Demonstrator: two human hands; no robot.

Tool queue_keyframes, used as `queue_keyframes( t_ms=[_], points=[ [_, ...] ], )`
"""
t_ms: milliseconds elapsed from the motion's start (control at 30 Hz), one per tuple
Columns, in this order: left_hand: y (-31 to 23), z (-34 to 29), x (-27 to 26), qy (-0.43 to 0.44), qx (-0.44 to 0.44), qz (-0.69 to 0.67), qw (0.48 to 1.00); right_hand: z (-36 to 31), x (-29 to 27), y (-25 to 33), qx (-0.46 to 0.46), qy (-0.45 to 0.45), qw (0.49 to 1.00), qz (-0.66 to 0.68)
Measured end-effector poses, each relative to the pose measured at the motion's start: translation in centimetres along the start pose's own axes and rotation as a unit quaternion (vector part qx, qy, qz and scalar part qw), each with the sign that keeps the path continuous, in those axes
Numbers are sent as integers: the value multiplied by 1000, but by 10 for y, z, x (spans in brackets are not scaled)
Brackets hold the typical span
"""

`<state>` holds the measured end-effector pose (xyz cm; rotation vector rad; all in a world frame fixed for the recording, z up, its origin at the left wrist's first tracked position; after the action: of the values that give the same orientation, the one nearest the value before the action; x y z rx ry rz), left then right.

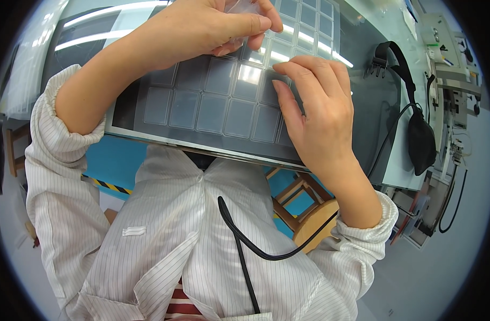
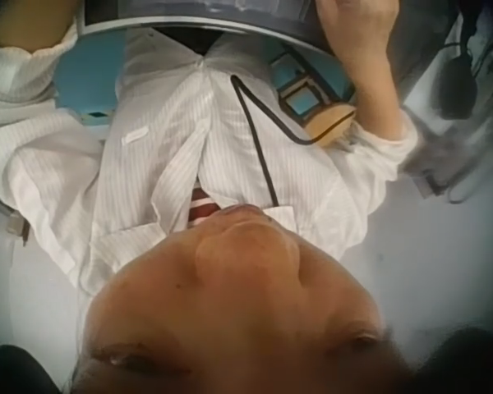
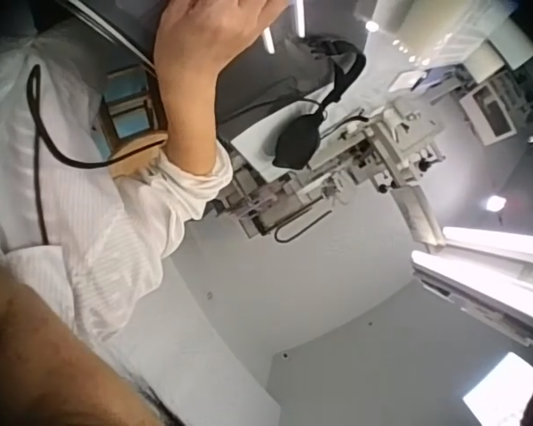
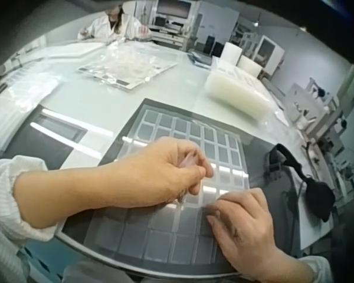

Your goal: Manually picking small electronic components from a adhesive sheet and placing them into a grid-like organizational tray.

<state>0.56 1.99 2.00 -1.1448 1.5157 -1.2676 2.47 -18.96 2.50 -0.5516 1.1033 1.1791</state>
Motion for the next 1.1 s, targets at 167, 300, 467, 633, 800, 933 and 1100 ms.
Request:
queue_keyframes(
  t_ms=[167, 300, 467, 633, 800, 933, 1100],
  points=[
    [-3, -1, 0, 14, 12, -10, 1000, 3, -5, -1, -25, 5, 1000, 4],
    [-4, -13, 12, 57, 152, 78, 984, 11, -23, 4, 35, -47, 989, 137],
    [15, 0, 12, 49, 188, 114, 974, 10, -26, 8, 81, -24, 984, 156],
    [-8, -6, 5, 29, 13, 38, 999, -21, -19, 25, 29, 47, 998, 42],
    [-2, -6, 5, -2, 13, 23, 1000, -27, -10, 28, -12, 21, 1000, 2],
    [-3, -4, 5, -3, 32, 34, 999, -26, -11, 29, 1, 16, 1000, 10],
    [-3, -5, 4, 4, 32, 30, 999, -29, -9, 27, -15, 17, 1000, -1]
  ],
)
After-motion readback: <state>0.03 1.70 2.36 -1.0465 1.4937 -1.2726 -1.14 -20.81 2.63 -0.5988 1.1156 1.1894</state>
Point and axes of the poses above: each hand's wrist, its own z-axis towards the middle knuckle, its own x-axis out of the palm, y = z × x, the point moved 2 cm from there along z, towards the middle knuckle, and after that the axes turned 4 degrees about y, right-handed, at the moved point
